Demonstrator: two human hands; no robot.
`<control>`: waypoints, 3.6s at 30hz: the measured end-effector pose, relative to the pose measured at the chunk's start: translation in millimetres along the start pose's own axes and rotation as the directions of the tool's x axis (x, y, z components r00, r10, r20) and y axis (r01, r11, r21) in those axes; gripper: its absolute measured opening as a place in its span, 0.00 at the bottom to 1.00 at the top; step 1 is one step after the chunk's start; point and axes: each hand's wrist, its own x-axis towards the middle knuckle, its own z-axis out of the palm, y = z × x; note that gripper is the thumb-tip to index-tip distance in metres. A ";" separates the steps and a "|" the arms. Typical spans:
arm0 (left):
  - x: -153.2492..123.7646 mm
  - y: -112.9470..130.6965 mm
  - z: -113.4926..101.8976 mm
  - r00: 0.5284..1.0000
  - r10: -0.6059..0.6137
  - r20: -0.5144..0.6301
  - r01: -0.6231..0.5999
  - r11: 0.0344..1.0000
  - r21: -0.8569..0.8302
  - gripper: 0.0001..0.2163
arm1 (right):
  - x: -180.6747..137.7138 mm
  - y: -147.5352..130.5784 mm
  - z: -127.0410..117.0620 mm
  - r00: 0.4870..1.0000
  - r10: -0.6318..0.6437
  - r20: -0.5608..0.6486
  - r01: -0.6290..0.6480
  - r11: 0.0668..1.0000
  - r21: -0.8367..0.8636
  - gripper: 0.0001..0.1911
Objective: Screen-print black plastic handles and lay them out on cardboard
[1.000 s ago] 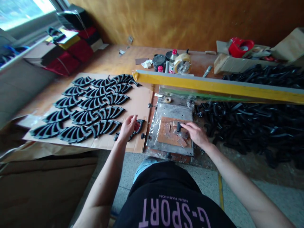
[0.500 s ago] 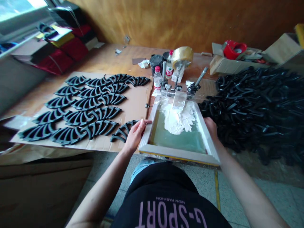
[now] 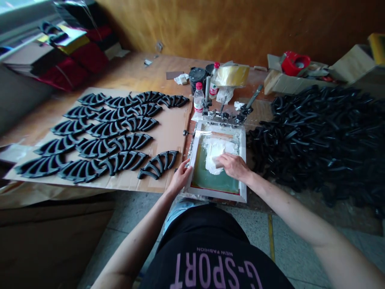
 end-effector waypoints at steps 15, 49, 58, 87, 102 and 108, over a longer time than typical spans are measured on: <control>-1.1 -0.6 -1.6 1.000 0.003 0.020 -0.002 0.998 -0.069 0.30 | -6.4 -3.2 -3.7 0.996 -0.045 -0.076 0.058 0.983 0.177 0.06; -3.8 -46.1 -45.1 0.807 0.319 -0.497 0.245 0.586 0.772 0.23 | -32.5 27.8 68.9 0.925 0.341 -0.167 -0.320 0.937 0.142 0.10; 20.2 -48.6 -26.5 0.784 0.208 -0.585 0.384 0.578 0.720 0.28 | -34.1 27.9 71.7 0.930 0.313 -0.193 -0.293 0.948 0.125 0.13; -19.6 -28.3 -73.8 0.780 0.491 -0.389 0.068 0.551 0.832 0.19 | 18.2 -37.9 23.4 0.962 0.246 -0.122 -0.213 0.949 0.234 0.15; 22.9 6.4 -104.0 0.724 0.617 -0.309 -0.104 0.541 0.835 0.18 | 126.8 -145.2 39.7 0.973 0.225 0.043 -0.204 0.771 0.604 0.21; 48.8 11.6 -114.6 0.748 0.610 -0.264 -0.146 0.538 0.830 0.19 | 149.8 -144.2 38.5 0.950 0.308 0.043 -0.272 0.759 0.592 0.21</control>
